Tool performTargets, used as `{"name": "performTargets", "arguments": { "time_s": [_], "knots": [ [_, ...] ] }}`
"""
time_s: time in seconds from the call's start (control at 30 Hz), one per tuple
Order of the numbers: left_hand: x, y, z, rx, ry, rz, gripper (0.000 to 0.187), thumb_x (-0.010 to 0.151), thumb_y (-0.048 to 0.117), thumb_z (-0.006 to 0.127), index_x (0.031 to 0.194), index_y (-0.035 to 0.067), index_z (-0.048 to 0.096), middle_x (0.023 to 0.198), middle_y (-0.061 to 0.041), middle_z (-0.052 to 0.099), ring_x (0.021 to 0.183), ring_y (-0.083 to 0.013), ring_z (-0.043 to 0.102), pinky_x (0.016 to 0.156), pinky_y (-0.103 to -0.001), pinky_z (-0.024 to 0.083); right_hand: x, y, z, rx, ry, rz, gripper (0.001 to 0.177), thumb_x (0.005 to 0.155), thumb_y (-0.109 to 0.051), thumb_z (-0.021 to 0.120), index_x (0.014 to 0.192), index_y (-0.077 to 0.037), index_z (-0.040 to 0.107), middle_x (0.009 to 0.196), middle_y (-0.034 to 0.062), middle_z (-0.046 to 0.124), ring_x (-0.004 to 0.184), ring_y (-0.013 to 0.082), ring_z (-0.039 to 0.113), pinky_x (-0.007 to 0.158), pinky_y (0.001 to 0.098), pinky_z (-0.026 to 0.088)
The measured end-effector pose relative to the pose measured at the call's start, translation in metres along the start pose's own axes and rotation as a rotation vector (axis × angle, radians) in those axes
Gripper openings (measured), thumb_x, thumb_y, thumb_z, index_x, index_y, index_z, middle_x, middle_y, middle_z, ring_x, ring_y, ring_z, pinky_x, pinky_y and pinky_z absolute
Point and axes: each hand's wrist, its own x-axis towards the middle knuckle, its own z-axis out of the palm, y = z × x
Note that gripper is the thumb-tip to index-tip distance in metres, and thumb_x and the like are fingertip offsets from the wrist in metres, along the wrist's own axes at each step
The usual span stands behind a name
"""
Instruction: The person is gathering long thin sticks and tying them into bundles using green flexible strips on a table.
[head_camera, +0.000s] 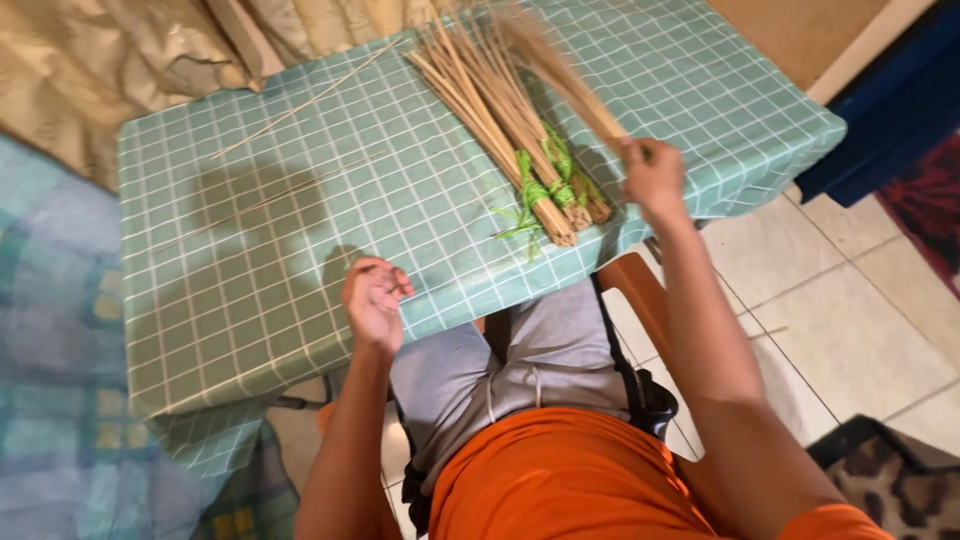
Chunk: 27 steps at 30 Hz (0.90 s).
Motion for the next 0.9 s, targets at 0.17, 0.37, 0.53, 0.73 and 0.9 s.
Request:
{"name": "performTargets", "arguments": {
  "time_s": [0.17,0.37,0.53,0.73,0.9],
  "knots": [
    [0.004,-0.003,-0.002,0.023,-0.022,-0.008,0.016,0.084,0.022,0.058,0.092,0.008,0.059,0.064,-0.017,0.061,0.056,-0.0227,0.062,0.052,-0.032,0.054,-0.024,-0.018,-0.035,0.036,0.025,-0.223,0.023,0.112,-0.018,0.064,0.114,0.001,0.077,0.06,0.0158,0.058,0.043,0.0221,0.057,0.038,0.0349,0.042],
    [-0.017,0.017,0.02,0.066,-0.142,-0.035,0.01,0.084,0.012,0.06,0.094,0.009,0.06,0.083,-0.017,0.068,0.06,-0.0247,0.06,0.054,-0.035,0.049,-0.07,-0.09,-0.056,0.12,-0.18,-0.063,0.021,0.114,-0.022,0.067,0.117,-0.002,0.073,0.057,0.0068,0.052,0.041,0.0138,0.045,0.037,0.0302,0.036],
    [-0.025,0.022,0.024,0.126,-0.253,-0.164,0.039,0.091,0.024,0.064,0.123,0.003,0.056,0.119,-0.026,0.07,0.073,-0.0295,0.071,0.058,-0.038,0.058,-0.111,-0.122,-0.02,0.167,-0.53,0.065,0.02,0.107,-0.021,0.066,0.12,-0.007,0.074,0.07,0.0062,0.061,0.049,0.0142,0.047,0.041,0.0277,0.041],
    [-0.015,0.005,0.008,-0.109,-0.453,-0.228,0.085,0.095,0.077,0.043,0.15,0.013,0.046,0.146,-0.019,0.055,0.114,-0.0391,0.068,0.074,-0.046,0.065,-0.139,-0.096,0.049,0.428,-0.681,-0.509,0.02,0.091,0.001,0.076,0.11,-0.002,0.078,0.067,0.0136,0.07,0.05,0.0083,0.058,0.048,0.0259,0.045],
    [0.013,-0.021,-0.021,-0.234,-0.272,-0.209,0.053,0.1,0.055,0.05,0.126,0.011,0.062,0.121,-0.02,0.072,0.093,-0.0302,0.076,0.072,-0.039,0.067,-0.139,-0.086,0.067,0.318,-0.561,-0.742,0.046,0.078,-0.005,0.092,0.118,0.007,0.072,0.088,0.0275,0.072,0.076,0.0423,0.071,0.07,0.0495,0.057]
  ]
}}
